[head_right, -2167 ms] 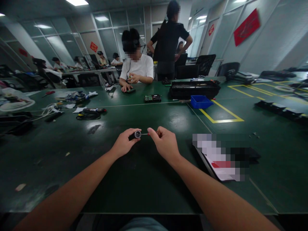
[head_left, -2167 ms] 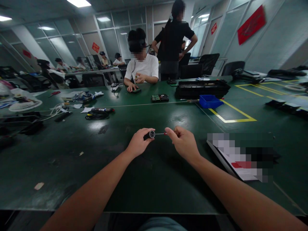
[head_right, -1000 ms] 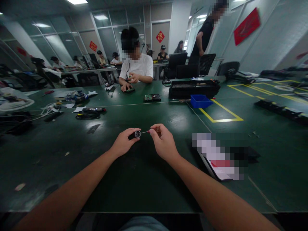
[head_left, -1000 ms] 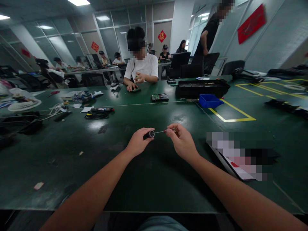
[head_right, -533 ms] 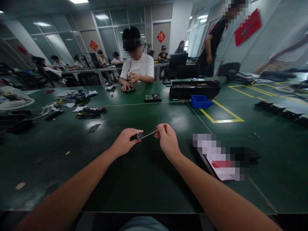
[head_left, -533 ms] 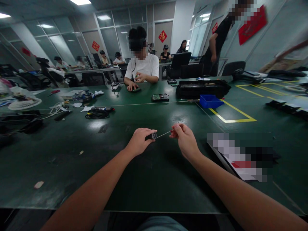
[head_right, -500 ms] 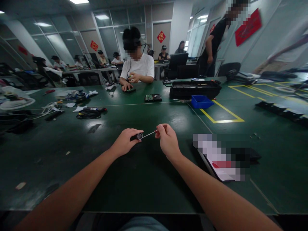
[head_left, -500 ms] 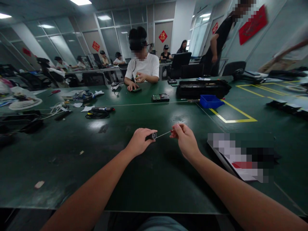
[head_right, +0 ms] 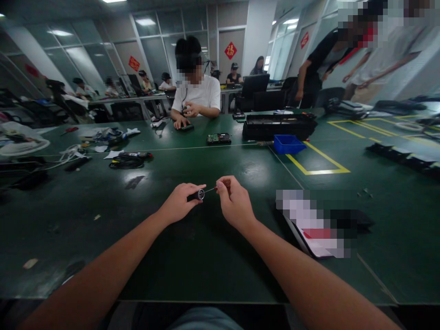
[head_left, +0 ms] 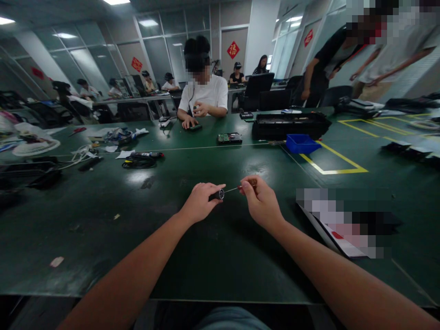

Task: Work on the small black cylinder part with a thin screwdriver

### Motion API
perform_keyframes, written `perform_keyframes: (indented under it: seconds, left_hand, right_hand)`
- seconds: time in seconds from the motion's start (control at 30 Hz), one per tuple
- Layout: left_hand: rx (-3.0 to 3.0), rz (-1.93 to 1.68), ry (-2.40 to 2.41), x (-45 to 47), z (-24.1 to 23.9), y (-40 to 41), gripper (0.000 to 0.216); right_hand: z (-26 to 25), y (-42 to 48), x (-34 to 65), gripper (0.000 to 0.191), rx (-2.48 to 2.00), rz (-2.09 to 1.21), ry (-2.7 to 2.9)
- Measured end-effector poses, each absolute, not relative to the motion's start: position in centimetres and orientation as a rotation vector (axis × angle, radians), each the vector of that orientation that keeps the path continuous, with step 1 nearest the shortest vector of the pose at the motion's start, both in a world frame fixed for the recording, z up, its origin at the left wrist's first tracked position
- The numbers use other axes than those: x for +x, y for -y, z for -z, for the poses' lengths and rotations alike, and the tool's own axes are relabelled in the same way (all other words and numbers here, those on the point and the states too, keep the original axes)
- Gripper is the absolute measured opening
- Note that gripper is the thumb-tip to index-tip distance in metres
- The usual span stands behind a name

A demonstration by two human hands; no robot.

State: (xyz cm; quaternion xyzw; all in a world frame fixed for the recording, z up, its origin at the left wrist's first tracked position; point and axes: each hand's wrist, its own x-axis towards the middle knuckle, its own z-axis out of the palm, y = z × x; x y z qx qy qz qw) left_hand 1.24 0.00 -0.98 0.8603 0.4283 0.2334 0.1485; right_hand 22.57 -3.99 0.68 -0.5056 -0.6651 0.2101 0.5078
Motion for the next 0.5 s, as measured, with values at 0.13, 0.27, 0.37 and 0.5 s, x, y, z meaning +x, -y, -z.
perform_keyframes:
  seconds: [0.13,0.27,0.37,0.5]
  left_hand:
    - [2.497,-0.617,-1.254,1.15,1.07,-0.15,0.045]
    - [2.493,-0.554,-1.276,1.14,1.01,-0.24,0.045]
    - [2.443,-0.559,-1.293,1.15,0.83,-0.18,0.043]
    - [2.33,-0.636,-1.308,1.26,0.39,0.03,0.037]
  right_hand:
    - [-0.99,3.98,22.74,0.014,-1.237,-0.438,1.765]
    - [-1.16,3.97,22.77,0.014,-1.28,-0.389,1.789]
    - [-1.16,3.95,22.83,0.014,-1.308,-0.366,1.752]
    - [-1.04,3.94,22.92,0.018,-1.31,-0.378,1.691]
